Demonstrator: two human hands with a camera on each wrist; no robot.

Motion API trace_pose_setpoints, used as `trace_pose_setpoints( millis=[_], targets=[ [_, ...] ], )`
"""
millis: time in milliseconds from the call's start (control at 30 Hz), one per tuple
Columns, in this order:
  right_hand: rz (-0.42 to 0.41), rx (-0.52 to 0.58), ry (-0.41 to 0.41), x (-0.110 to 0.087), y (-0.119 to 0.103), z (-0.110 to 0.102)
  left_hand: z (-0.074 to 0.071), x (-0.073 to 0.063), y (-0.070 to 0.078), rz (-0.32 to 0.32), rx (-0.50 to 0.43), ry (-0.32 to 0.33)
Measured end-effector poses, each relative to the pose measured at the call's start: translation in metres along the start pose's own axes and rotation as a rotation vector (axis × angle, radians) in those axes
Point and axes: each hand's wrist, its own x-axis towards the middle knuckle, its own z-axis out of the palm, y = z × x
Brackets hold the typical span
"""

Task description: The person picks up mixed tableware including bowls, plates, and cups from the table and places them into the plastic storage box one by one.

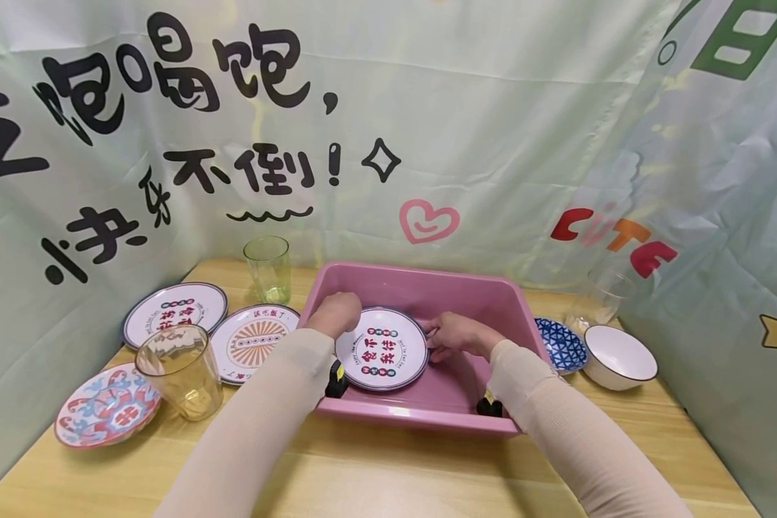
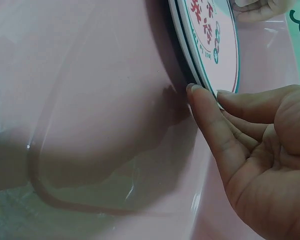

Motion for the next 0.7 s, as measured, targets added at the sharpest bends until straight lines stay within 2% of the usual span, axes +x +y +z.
trace_pose_setpoints(
  millis=[233, 467, 600, 700],
  targets=[
    [0.013, -0.005, 0.002, 0.0, -0.001, -0.001, -0.001, -0.002, 0.002, 0.005, -0.008, 0.005],
    [0.011, -0.09, 0.04, -0.001, -0.008, -0.003, -0.004, -0.004, 0.003, 0.022, -0.011, 0.021],
    [-0.014, -0.155, 0.05, -0.005, -0.012, -0.004, -0.007, -0.004, 0.004, 0.049, -0.024, 0.028],
    [-0.036, -0.199, 0.062, -0.009, -0.018, -0.006, -0.011, -0.003, 0.005, 0.093, -0.029, 0.035]
  ],
)
